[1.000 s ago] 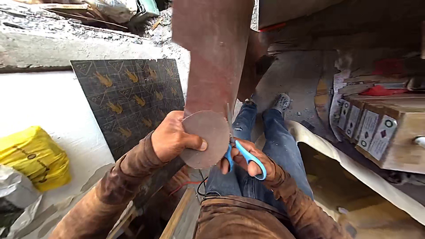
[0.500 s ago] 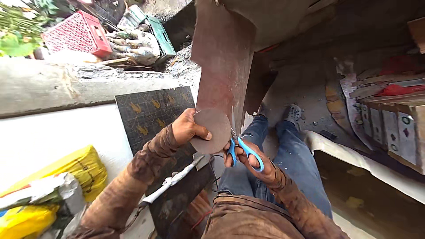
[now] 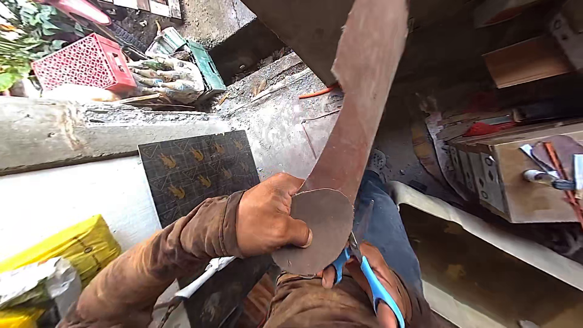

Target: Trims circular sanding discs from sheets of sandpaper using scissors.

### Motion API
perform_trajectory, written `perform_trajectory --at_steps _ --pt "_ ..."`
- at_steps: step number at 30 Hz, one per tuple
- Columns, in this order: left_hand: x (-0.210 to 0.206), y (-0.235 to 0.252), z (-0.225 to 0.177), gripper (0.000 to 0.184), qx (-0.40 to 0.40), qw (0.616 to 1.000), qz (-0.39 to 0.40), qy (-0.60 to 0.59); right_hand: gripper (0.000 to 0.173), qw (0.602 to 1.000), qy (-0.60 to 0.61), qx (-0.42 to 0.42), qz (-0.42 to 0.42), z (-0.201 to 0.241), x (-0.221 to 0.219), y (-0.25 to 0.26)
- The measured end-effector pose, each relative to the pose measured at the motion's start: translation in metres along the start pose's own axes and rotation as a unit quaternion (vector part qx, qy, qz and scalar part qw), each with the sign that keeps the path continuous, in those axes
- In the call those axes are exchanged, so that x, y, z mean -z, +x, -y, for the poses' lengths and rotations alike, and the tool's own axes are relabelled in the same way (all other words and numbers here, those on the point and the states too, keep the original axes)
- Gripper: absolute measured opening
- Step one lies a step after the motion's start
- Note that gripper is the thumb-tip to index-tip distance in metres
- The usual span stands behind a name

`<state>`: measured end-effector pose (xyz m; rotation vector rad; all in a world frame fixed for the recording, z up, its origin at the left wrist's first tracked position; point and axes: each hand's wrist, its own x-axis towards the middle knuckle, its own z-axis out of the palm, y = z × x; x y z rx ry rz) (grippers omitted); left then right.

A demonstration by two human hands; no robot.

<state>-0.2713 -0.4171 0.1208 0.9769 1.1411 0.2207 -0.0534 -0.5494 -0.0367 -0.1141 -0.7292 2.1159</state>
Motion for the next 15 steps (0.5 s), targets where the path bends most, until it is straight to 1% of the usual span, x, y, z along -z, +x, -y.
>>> perform_trajectory --at_steps 2,4,5,7,9,11,13,15 --pt "0.003 0.006 -0.018 0.031 0.011 0.999 0.015 0.03 0.068 1.0 -0.003 0.012 -0.007 0.011 -0.003 0.006" --pt "0.013 0.016 -0.032 0.024 0.03 0.998 0.006 0.049 0.073 0.999 -0.027 0.019 -0.036 0.022 -0.001 0.02" --pt "0.019 0.022 -0.035 0.022 0.035 0.998 -0.002 0.053 0.075 0.997 -0.049 0.01 -0.057 0.027 0.004 0.027" --pt "0.036 0.04 -0.029 0.026 0.037 0.998 -0.037 0.046 0.075 0.992 -0.095 -0.022 -0.082 0.032 0.028 0.043" --pt "0.053 0.065 -0.006 0.033 0.053 0.995 -0.084 0.019 0.071 0.986 -0.126 -0.067 -0.092 0.027 0.065 0.06" --pt "0.069 0.09 0.028 0.037 0.073 0.991 -0.11 -0.008 0.064 0.98 -0.138 -0.109 -0.092 0.008 0.105 0.07" --pt "0.085 0.111 0.066 0.035 0.084 0.988 -0.126 -0.029 0.053 0.977 -0.122 -0.141 -0.106 -0.018 0.138 0.075" --pt "0.102 0.132 0.107 0.035 0.097 0.984 -0.137 -0.06 0.046 0.972 -0.104 -0.178 -0.115 -0.039 0.164 0.078"
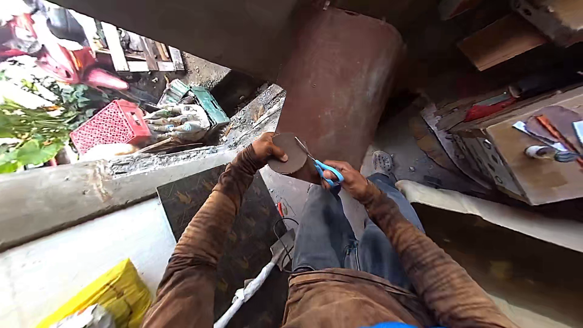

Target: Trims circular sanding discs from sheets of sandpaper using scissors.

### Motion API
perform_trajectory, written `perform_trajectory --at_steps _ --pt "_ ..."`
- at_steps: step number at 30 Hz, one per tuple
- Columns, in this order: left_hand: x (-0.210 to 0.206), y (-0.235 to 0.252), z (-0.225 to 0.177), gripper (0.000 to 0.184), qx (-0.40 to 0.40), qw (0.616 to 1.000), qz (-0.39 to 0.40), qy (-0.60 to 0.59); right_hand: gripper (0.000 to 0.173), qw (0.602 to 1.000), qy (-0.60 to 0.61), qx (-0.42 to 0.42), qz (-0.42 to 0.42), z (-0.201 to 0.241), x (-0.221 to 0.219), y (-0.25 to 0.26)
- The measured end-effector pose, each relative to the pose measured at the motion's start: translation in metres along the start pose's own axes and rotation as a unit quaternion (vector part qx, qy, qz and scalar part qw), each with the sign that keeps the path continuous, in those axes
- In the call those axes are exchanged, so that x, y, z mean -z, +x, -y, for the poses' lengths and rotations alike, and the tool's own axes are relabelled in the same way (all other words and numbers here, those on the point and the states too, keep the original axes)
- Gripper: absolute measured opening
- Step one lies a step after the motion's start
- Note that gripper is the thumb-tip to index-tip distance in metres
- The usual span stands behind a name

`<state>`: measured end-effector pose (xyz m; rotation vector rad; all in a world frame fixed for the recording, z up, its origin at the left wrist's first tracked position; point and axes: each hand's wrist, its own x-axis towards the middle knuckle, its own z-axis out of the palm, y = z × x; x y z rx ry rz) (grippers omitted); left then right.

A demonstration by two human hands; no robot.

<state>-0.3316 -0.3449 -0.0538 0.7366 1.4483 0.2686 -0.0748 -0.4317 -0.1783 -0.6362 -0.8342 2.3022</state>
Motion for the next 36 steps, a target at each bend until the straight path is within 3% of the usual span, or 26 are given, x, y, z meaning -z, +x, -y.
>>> perform_trajectory --at_steps 6,10,16,20,27,29,33,36 --pt "0.033 0.052 0.064 0.04 0.045 0.999 0.023 -0.011 0.048 0.992 -0.031 -0.121 0.032 -0.047 0.016 0.026" --pt "0.06 0.069 0.092 0.044 0.077 0.997 0.011 -0.015 0.045 0.986 -0.022 -0.161 -0.021 -0.074 0.001 0.046" --pt "0.113 0.077 0.121 0.03 0.067 0.994 0.058 -0.066 0.054 0.989 0.035 -0.139 -0.041 -0.106 -0.011 0.084" --pt "0.131 0.071 0.141 0.021 0.069 0.994 0.031 -0.077 0.049 0.991 0.03 -0.123 -0.05 -0.12 -0.018 0.105" --pt "0.131 0.071 0.147 0.013 0.1 0.968 -0.029 -0.229 0.037 0.989 0.005 -0.132 -0.072 -0.136 -0.027 0.117" --pt "0.13 0.068 0.147 0.025 0.1 0.958 -0.021 -0.268 0.036 0.988 -0.003 -0.14 -0.07 -0.134 -0.027 0.117" --pt "0.128 0.065 0.152 0.089 0.061 0.937 0.037 -0.342 0.032 0.986 -0.008 -0.147 -0.083 -0.127 -0.026 0.111" --pt "0.117 0.055 0.159 0.096 0.029 0.924 0.02 -0.381 0.03 0.985 -0.008 -0.148 -0.086 -0.121 -0.026 0.11"
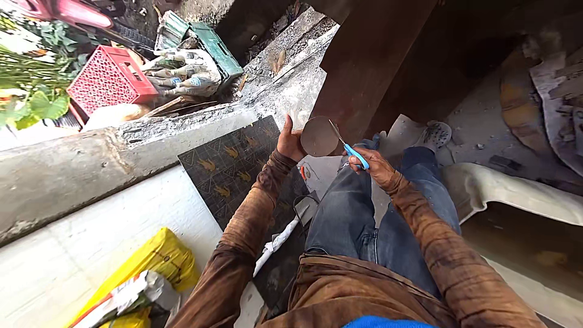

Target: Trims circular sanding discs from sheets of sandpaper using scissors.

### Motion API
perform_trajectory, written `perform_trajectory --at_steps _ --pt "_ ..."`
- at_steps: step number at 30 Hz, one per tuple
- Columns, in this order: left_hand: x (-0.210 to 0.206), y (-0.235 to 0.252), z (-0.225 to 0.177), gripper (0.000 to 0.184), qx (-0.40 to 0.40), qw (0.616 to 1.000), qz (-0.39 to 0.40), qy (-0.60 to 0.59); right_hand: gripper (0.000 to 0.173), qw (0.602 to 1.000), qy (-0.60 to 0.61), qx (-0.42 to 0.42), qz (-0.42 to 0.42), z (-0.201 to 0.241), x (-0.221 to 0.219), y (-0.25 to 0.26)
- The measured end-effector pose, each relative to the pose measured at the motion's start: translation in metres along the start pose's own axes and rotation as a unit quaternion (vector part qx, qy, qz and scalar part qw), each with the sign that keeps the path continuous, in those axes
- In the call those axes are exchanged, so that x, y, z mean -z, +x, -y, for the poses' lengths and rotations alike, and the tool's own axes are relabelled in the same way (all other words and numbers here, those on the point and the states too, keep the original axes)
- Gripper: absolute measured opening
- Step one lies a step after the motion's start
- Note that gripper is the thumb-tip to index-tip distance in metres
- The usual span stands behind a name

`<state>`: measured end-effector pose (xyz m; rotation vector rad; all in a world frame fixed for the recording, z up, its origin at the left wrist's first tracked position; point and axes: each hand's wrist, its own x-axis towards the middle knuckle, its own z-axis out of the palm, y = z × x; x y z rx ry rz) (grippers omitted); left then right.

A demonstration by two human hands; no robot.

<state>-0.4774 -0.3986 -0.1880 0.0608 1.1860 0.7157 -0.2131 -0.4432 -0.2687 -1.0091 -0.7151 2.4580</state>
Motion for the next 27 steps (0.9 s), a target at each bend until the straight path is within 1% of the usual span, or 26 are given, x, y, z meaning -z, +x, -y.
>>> perform_trajectory --at_steps 1,3,5,7,9,11,12,16,17,19,21,22,24,26,27 --pt "-0.004 -0.004 0.008 0.09 -0.024 1.0 -0.017 -0.001 0.029 1.0 0.005 -0.003 -0.001 0.001 0.0 -0.001" --pt "-0.011 -0.008 0.026 0.068 -0.084 0.995 -0.051 -0.014 0.029 1.0 0.004 -0.008 -0.002 0.003 0.001 -0.001" --pt "-0.024 -0.005 0.043 0.059 -0.125 0.982 -0.14 -0.012 0.029 1.0 -0.007 -0.016 -0.001 0.004 0.002 0.002" --pt "-0.034 0.0 0.051 0.04 -0.145 0.967 -0.211 0.011 0.029 1.0 -0.022 -0.017 -0.001 0.003 0.0 0.004" --pt "-0.039 0.002 0.048 0.029 -0.144 0.959 -0.241 0.029 0.03 1.0 -0.021 -0.008 -0.004 -0.001 0.001 0.007" --pt "-0.04 0.0 0.044 0.027 -0.135 0.959 -0.249 0.032 0.031 1.0 -0.017 -0.007 -0.005 -0.004 -0.002 0.009" --pt "-0.04 -0.001 0.042 0.029 -0.13 0.958 -0.254 0.031 0.031 1.0 -0.012 -0.006 -0.004 -0.005 -0.004 0.01" --pt "-0.042 -0.001 0.038 0.051 -0.124 0.959 -0.254 0.015 0.03 1.0 -0.009 0.002 -0.003 -0.007 -0.005 0.018" --pt "-0.044 0.001 0.04 0.052 -0.128 0.955 -0.268 0.017 0.03 1.0 -0.01 0.003 -0.004 -0.009 -0.006 0.02" --pt "-0.051 0.009 0.045 0.044 -0.142 0.928 -0.342 0.045 0.03 1.0 -0.017 0.006 -0.007 -0.012 -0.006 0.022" --pt "-0.055 0.023 0.047 0.038 -0.14 0.888 -0.429 0.088 0.031 1.0 -0.024 0.005 -0.012 -0.014 -0.007 0.023" --pt "-0.055 0.026 0.046 0.037 -0.137 0.876 -0.451 0.101 0.032 1.0 -0.028 0.006 -0.011 -0.016 -0.007 0.023" --pt "-0.051 0.029 0.042 0.035 -0.139 0.87 -0.457 0.124 0.035 0.999 -0.028 -0.001 0.017 -0.014 -0.006 0.022" --pt "-0.048 0.027 0.034 0.035 -0.143 0.868 -0.454 0.143 0.04 0.997 0.001 -0.002 0.074 -0.013 -0.001 0.015" --pt "-0.048 0.024 0.031 0.035 -0.141 0.865 -0.456 0.152 0.046 0.994 0.029 0.003 0.103 -0.016 0.001 0.009"
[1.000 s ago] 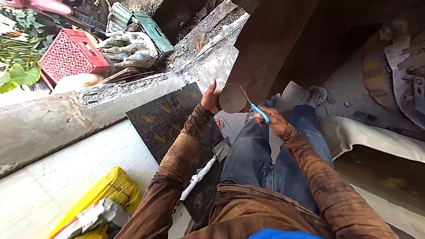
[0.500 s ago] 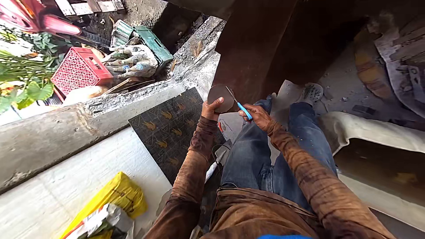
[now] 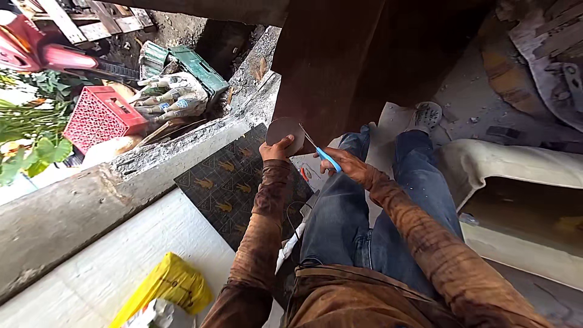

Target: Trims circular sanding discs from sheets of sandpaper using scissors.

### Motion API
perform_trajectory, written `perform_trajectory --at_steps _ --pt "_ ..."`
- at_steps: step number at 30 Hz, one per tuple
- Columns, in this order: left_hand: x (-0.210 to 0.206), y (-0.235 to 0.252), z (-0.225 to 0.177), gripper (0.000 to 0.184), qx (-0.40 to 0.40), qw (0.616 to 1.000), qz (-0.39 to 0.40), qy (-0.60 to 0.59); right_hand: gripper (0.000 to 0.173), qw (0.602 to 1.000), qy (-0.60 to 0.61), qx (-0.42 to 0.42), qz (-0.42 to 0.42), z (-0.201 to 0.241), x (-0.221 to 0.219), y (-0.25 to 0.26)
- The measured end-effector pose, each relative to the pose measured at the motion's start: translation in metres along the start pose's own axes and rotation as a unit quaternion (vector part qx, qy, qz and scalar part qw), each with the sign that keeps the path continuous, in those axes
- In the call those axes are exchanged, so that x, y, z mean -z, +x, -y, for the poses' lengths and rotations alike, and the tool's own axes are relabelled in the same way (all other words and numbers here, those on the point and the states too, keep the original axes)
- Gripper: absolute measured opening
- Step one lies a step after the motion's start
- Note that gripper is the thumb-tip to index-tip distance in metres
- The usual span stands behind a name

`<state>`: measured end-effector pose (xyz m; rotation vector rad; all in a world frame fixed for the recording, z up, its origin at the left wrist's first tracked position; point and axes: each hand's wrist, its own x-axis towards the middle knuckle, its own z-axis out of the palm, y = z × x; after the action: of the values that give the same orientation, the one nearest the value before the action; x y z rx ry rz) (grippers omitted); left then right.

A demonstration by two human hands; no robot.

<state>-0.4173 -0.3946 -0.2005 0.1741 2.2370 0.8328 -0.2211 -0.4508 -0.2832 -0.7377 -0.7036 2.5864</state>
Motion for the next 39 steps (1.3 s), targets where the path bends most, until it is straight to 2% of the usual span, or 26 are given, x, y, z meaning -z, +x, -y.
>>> perform_trajectory --at_steps 4,8,12,15,18,23,29,34,39 --pt "0.0 -0.007 -0.009 0.033 -0.002 1.0 -0.003 -0.01 0.067 0.993 0.095 0.036 0.06 -0.011 0.001 -0.006" --pt "-0.005 -0.018 0.001 0.034 0.012 0.999 -0.012 -0.033 0.068 0.976 0.199 0.074 0.053 -0.033 -0.006 0.013" --pt "-0.007 -0.025 0.012 0.027 0.014 0.999 -0.022 -0.047 0.082 0.965 0.192 0.176 -0.022 -0.066 -0.022 0.019" --pt "-0.009 -0.032 0.022 0.023 0.031 0.997 -0.012 -0.071 0.088 0.96 0.183 0.201 -0.063 -0.075 -0.027 0.023" --pt "-0.014 -0.036 0.025 0.014 0.05 0.993 0.001 -0.106 0.086 0.959 0.169 0.219 -0.066 -0.07 -0.019 0.03" --pt "-0.018 -0.046 0.016 0.011 0.096 0.984 0.032 -0.147 0.083 0.947 0.176 0.262 -0.059 -0.069 -0.015 0.028" --pt "-0.025 -0.055 0.009 0.01 0.129 0.983 0.013 -0.132 0.078 0.938 0.226 0.254 -0.066 -0.065 -0.018 0.015" --pt "-0.026 -0.059 0.012 0.012 0.125 0.984 0.014 -0.129 0.08 0.941 0.236 0.225 -0.09 -0.056 -0.025 0.007" --pt "-0.026 -0.062 0.016 0.019 0.098 0.988 -0.013 -0.117 0.07 0.936 0.196 0.261 -0.132 -0.067 -0.025 0.01"
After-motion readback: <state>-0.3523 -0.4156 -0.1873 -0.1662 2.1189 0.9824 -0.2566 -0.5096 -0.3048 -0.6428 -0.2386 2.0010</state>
